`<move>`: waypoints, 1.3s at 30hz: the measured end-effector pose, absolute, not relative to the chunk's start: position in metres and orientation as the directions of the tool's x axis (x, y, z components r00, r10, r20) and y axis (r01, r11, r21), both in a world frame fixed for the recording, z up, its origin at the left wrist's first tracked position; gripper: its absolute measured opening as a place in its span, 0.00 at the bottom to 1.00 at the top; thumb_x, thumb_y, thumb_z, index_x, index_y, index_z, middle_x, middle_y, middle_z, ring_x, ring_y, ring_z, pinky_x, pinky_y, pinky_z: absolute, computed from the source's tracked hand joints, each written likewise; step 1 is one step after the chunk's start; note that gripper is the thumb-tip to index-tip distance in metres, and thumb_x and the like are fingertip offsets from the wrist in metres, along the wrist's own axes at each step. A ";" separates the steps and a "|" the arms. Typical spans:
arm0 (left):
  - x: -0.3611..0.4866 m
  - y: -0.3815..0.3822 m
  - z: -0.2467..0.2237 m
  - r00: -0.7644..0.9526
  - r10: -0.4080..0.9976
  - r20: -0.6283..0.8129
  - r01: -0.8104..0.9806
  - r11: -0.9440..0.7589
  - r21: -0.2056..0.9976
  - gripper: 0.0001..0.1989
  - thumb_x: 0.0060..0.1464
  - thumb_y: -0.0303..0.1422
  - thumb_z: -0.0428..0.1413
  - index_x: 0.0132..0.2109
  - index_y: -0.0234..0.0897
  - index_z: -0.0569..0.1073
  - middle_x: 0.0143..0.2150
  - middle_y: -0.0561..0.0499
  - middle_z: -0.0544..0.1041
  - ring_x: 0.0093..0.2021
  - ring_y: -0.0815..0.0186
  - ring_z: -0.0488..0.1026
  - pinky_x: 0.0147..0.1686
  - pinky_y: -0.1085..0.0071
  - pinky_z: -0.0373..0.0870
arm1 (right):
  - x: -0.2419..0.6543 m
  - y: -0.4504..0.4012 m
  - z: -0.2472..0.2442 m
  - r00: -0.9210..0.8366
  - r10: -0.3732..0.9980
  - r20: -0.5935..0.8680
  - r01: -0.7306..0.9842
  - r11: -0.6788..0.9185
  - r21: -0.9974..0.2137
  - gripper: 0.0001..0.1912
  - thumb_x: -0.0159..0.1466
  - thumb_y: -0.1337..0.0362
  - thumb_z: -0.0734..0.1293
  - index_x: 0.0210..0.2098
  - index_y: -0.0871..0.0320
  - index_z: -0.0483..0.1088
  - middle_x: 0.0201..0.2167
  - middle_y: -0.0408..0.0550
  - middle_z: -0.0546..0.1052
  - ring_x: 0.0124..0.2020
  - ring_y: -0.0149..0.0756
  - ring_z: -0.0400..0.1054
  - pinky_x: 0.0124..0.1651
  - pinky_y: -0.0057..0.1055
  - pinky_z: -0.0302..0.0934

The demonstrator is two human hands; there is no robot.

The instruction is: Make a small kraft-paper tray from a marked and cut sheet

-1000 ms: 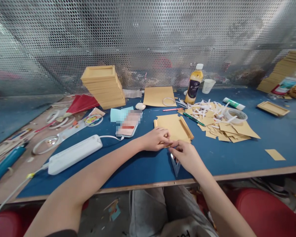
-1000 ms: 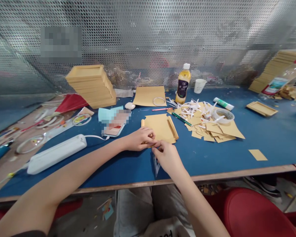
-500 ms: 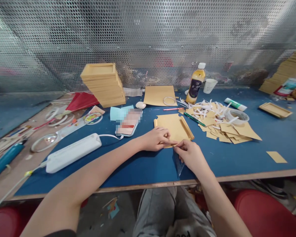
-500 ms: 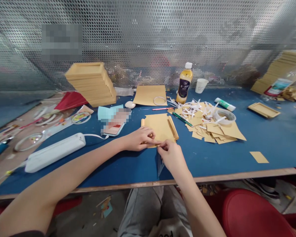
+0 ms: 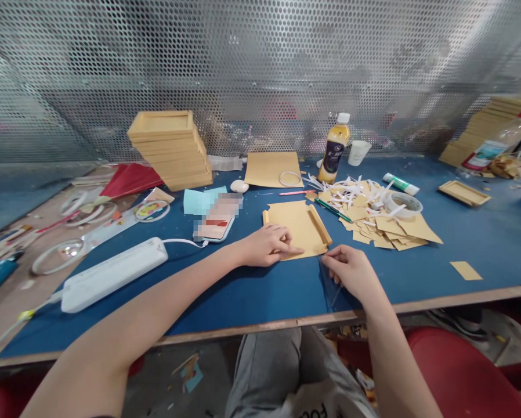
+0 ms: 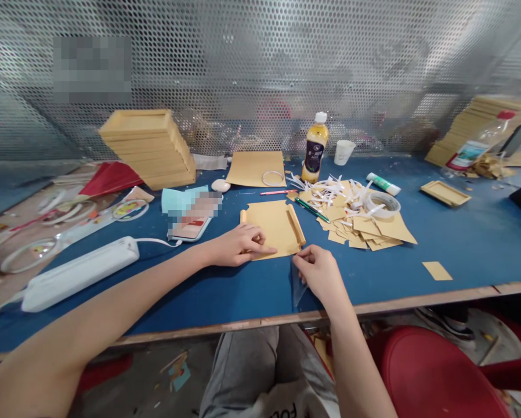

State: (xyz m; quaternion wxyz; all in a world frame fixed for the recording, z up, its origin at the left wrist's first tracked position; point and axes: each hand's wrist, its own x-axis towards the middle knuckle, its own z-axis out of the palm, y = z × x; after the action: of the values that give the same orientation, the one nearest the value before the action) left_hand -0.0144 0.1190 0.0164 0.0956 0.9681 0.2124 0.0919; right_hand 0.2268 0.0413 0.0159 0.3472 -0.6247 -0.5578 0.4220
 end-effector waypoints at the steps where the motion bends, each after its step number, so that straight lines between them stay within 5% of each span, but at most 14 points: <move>1: -0.014 0.119 0.016 0.894 0.427 0.136 0.392 -0.892 0.227 0.24 0.59 0.26 0.52 0.59 0.56 0.68 0.41 0.50 0.66 0.43 0.63 0.65 0.47 0.67 0.56 | 0.225 0.041 0.017 0.006 0.991 -0.135 0.380 -0.127 -0.916 0.11 0.56 0.56 0.66 0.28 0.57 0.64 0.14 0.39 0.68 0.14 0.29 0.61 0.16 0.24 0.53; 16: -0.016 0.121 0.020 0.905 0.410 0.115 0.373 -0.893 0.251 0.18 0.64 0.36 0.50 0.59 0.54 0.68 0.41 0.49 0.67 0.43 0.63 0.64 0.49 0.66 0.56 | 0.248 0.048 0.016 0.080 0.987 -0.143 0.488 -0.163 -0.857 0.07 0.55 0.61 0.65 0.25 0.56 0.64 0.10 0.37 0.66 0.13 0.30 0.62 0.18 0.26 0.55; 22: -0.016 0.122 0.019 0.898 0.431 0.091 0.386 -0.869 0.308 0.18 0.64 0.34 0.50 0.59 0.55 0.68 0.42 0.49 0.67 0.45 0.62 0.64 0.50 0.65 0.55 | 0.234 0.035 0.025 0.038 0.987 -0.155 0.308 -0.159 -0.938 0.12 0.55 0.54 0.68 0.29 0.57 0.65 0.15 0.38 0.69 0.13 0.27 0.60 0.14 0.23 0.52; 27: -0.016 0.125 0.018 0.893 0.444 0.070 0.395 -0.850 0.349 0.17 0.63 0.31 0.50 0.56 0.53 0.71 0.44 0.49 0.68 0.47 0.62 0.64 0.50 0.66 0.55 | 0.185 0.028 0.023 -0.181 0.971 -0.155 0.327 -0.090 -0.941 0.07 0.59 0.60 0.65 0.30 0.56 0.65 0.15 0.38 0.69 0.15 0.29 0.63 0.18 0.24 0.57; 39: -0.015 0.123 0.018 0.884 0.463 0.069 0.418 -0.847 0.327 0.14 0.58 0.26 0.53 0.48 0.46 0.75 0.44 0.49 0.68 0.47 0.61 0.65 0.50 0.65 0.55 | 0.160 0.033 0.014 -0.191 0.967 -0.169 0.319 -0.102 -0.942 0.06 0.60 0.62 0.65 0.29 0.56 0.63 0.14 0.37 0.67 0.14 0.28 0.60 0.17 0.24 0.53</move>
State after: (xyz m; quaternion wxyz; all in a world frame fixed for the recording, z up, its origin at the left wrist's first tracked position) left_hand -0.0154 0.1233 0.0181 0.1532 0.9583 0.2299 0.0730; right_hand 0.1602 0.0332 0.0138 0.3234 -0.5478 -0.5868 0.5010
